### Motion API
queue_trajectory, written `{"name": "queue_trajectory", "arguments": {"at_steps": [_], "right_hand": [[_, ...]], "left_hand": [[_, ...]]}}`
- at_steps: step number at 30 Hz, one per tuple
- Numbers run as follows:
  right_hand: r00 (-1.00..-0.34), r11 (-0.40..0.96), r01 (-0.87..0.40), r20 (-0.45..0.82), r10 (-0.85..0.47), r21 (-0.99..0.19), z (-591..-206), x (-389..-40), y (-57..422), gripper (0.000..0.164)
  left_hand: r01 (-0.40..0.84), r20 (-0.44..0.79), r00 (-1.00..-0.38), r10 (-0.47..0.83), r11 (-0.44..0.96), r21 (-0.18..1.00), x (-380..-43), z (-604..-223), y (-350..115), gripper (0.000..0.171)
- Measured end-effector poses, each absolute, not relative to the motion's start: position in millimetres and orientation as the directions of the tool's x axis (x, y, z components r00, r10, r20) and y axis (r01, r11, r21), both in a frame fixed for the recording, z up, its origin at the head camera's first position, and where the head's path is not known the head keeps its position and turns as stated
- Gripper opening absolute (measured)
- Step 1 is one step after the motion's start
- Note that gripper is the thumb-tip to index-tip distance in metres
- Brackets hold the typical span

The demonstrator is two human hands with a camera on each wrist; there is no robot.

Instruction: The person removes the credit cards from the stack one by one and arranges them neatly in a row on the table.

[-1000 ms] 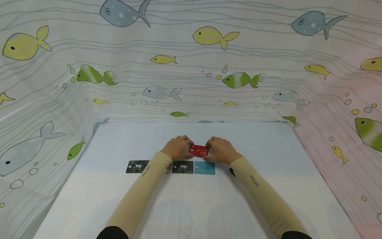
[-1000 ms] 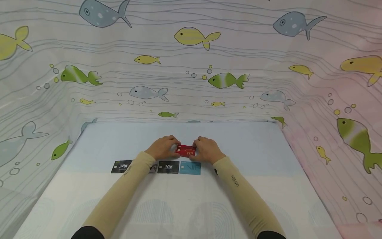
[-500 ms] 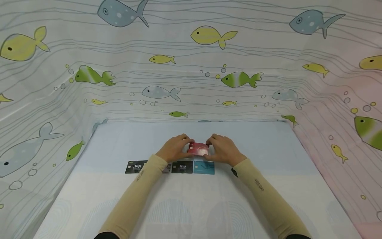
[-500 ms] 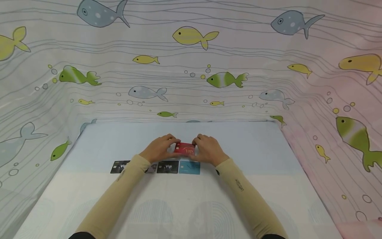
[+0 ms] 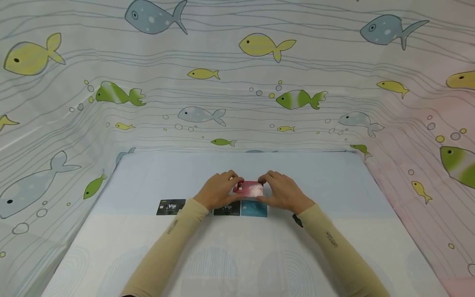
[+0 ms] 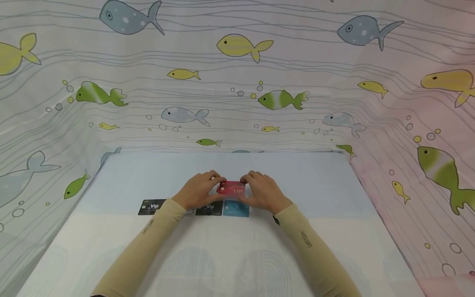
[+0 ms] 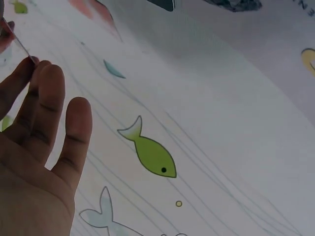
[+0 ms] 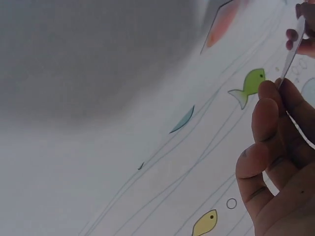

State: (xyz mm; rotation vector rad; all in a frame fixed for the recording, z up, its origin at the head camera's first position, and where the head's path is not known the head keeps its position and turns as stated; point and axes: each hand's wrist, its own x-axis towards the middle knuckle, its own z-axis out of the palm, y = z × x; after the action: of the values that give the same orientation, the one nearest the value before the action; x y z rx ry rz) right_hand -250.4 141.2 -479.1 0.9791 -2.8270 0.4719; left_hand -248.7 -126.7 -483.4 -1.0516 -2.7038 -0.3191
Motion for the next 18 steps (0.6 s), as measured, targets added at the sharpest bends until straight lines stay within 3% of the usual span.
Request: {"name": "queue_trajectory", "arguments": {"at_steps": [9,18], "right_hand": [[-0.701,0.659,-0.712,0.294,-0.650,-0.242,-485.8,-238.9,153.9,0.055],[-0.717,0.653,-0.695,0.221,-0.661,-0.303,-486.3,-229.1,165.8,0.055]], "left_hand": [[0.713,0.343,-0.685,0.643,0.690,0.130,-241.1,-490.6,-127.1,0.055],[0.730,0.337,-0.664,0.667,0.675,0.103,-233.4,-493.9,-115.9,0.054]]}}
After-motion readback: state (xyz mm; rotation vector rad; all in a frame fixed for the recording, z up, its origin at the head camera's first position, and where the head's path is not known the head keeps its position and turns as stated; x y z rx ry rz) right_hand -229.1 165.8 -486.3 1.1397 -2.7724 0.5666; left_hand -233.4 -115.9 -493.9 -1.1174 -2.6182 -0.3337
